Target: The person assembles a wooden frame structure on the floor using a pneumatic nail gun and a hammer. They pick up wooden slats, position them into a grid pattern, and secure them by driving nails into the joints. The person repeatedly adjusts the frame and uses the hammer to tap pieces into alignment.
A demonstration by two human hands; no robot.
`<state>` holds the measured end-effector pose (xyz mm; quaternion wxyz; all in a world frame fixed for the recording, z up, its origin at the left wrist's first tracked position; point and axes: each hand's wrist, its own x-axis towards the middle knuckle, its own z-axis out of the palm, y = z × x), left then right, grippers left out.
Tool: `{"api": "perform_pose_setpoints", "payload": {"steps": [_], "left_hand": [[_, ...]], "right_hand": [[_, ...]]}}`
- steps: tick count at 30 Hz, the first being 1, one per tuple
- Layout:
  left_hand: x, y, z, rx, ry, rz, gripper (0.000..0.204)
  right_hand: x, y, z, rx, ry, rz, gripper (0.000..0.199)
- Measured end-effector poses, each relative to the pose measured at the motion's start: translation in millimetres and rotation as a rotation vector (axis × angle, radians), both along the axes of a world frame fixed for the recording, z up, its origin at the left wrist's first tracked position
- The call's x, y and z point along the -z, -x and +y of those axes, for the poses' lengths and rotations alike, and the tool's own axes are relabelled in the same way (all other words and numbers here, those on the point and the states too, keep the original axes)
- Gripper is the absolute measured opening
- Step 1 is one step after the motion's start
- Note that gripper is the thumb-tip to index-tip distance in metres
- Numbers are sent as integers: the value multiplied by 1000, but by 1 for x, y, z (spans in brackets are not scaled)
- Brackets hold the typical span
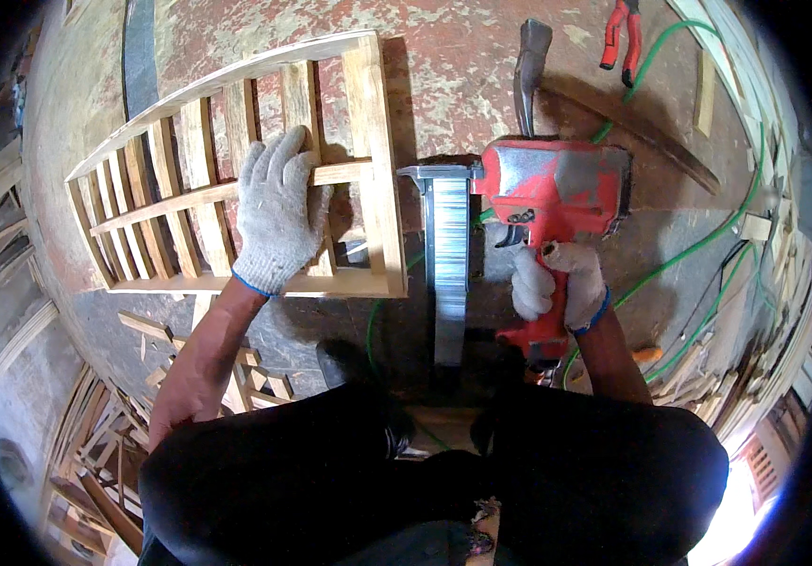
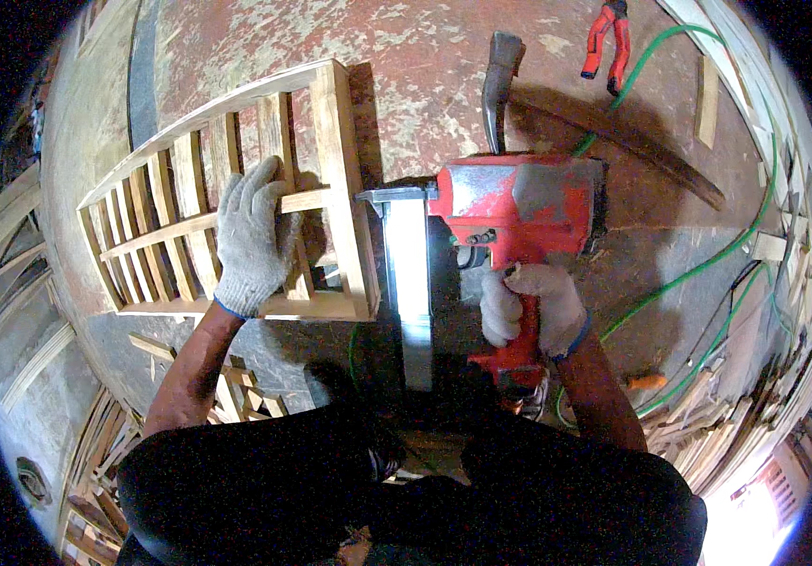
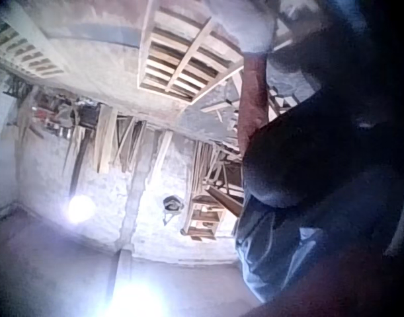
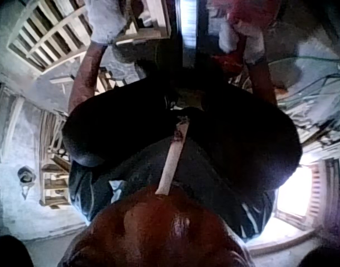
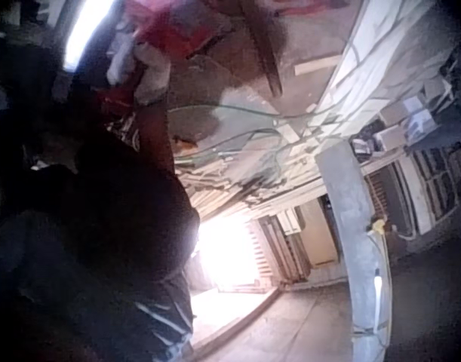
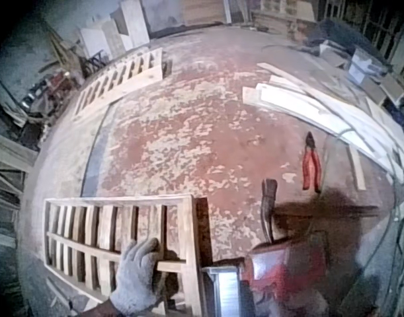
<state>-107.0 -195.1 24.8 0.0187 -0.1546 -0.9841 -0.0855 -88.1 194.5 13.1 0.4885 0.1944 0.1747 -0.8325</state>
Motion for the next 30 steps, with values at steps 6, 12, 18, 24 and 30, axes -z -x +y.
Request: {"api": "perform_pose_setpoints", "payload": {"steps": [6, 12, 18, 24, 30], "left_hand": [[1, -1, 1, -12, -4, -4, 47], [-1, -1, 1, -4, -29, -1, 49], [1, -1, -1, -11, -28, -11, 52], [2, -1, -1, -17, -14, -24, 53], [3, 0, -1, -21, -15, -32, 53]], "right_hand": [[11, -3, 2, -22, 78, -6, 31], [-2, 1, -1, -11, -49, 19, 31], [0, -1, 1, -9, -107, -28, 32], [7, 1, 2, -10, -24, 1, 38], [5, 9, 4, -54, -52, -7, 30]]}}
